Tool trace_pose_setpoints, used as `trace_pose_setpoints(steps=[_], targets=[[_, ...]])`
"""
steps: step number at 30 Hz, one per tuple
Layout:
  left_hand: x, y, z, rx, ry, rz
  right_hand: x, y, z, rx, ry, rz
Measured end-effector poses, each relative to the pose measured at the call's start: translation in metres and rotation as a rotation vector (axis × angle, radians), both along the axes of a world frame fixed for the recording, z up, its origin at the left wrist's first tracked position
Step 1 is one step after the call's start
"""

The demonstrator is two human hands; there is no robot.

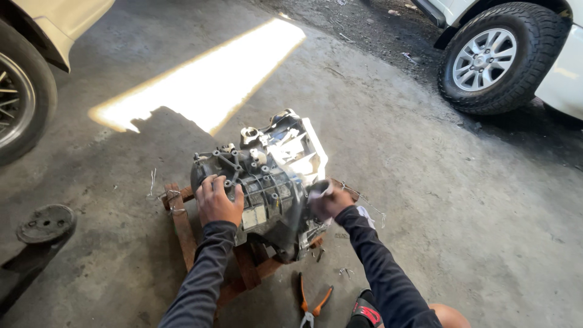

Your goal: The person uses pliers to remove a small metal clip from an engine block resting on a wooden stand. Then the person wipes the engine block with a cloth, cleaning various surfaces and crevices.

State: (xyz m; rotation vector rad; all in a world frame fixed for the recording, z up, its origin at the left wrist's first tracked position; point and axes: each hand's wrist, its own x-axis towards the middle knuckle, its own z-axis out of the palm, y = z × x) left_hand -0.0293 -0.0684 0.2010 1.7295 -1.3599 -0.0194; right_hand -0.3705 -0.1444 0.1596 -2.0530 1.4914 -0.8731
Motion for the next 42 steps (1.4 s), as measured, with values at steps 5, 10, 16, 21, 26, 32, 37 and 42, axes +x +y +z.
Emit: trace_pose_setpoints(steps=[5, 10, 16, 21, 26, 32, 37, 42], targets=[[-0.001, 0.000, -0.002, -0.004, 0.047, 0.002, 0.034, -0.022, 0.004, -0.315, -0.195, -0.379], [-0.003, -0.003, -0.004, 0.020, 0.032, 0.018, 0.083, -0.019, -0.051, -0.577, -0.178, -0.187], [-0.005, -0.001, -0.003, 0.043, 0.024, 0.030, 0.064, -0.004, -0.077, -0.202, -0.169, -0.351], [-0.005, 0.001, -0.002, 0.042, -0.032, 0.052, 0.035, -0.014, -0.051, -0.167, 0.051, -0.031], [-0.005, 0.002, -0.006, 0.048, -0.058, 0.062, 0.017, -0.025, -0.038, -0.121, 0.079, 0.114], [-0.005, 0.001, -0.007, -0.010, -0.029, 0.041, -0.021, -0.018, -0.031, -0.075, 0.240, 0.456], [-0.003, -0.002, -0.013, -0.010, -0.019, 0.039, -0.006, -0.008, -0.038, -0.094, -0.246, -0.145], [-0.005, -0.001, -0.023, -0.056, -0.022, 0.009, 0.042, 0.010, -0.077, -0.083, -0.333, -0.319]])
